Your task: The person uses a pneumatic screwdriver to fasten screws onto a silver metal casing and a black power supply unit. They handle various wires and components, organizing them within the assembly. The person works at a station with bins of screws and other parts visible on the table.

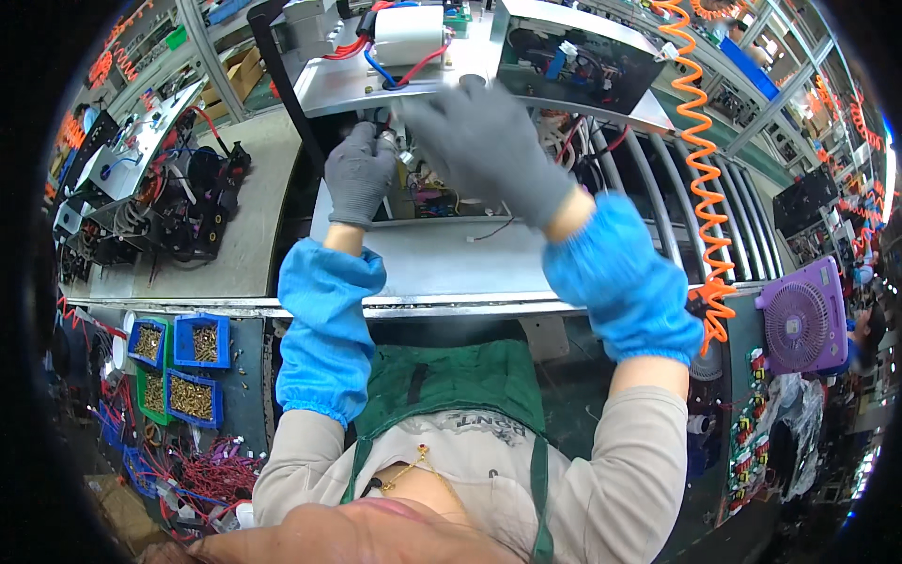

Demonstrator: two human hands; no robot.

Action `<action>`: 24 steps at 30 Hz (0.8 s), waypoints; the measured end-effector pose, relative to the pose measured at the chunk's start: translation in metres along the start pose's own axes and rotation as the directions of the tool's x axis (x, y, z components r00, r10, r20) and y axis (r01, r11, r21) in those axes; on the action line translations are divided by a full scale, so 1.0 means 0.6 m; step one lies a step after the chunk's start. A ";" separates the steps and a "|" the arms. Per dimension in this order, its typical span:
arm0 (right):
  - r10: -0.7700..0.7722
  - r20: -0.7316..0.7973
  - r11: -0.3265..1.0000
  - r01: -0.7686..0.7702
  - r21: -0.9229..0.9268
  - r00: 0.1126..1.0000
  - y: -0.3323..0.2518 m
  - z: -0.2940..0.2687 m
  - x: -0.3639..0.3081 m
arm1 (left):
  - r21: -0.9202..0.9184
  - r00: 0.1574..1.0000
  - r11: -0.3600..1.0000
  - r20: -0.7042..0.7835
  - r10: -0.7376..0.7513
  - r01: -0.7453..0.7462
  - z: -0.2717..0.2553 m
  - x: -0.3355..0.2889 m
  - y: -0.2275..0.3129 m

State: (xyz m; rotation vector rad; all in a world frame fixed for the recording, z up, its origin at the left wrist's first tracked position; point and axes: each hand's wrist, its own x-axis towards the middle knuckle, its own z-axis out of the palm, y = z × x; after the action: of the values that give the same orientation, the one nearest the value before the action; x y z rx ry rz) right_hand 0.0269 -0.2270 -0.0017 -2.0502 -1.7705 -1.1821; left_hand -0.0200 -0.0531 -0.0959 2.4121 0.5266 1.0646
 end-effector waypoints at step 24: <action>0.196 0.924 0.905 -0.303 -0.300 -0.328 0.090 -0.131 -0.651 | -0.579 0.787 0.742 0.257 0.561 -0.339 0.013 -0.096 0.092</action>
State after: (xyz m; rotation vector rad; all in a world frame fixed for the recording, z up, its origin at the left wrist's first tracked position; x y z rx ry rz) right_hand 0.0522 -0.5824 -0.1887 -3.3113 -1.1168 1.3941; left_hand -0.0415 -0.1297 -0.1049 2.2128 -0.4893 0.6907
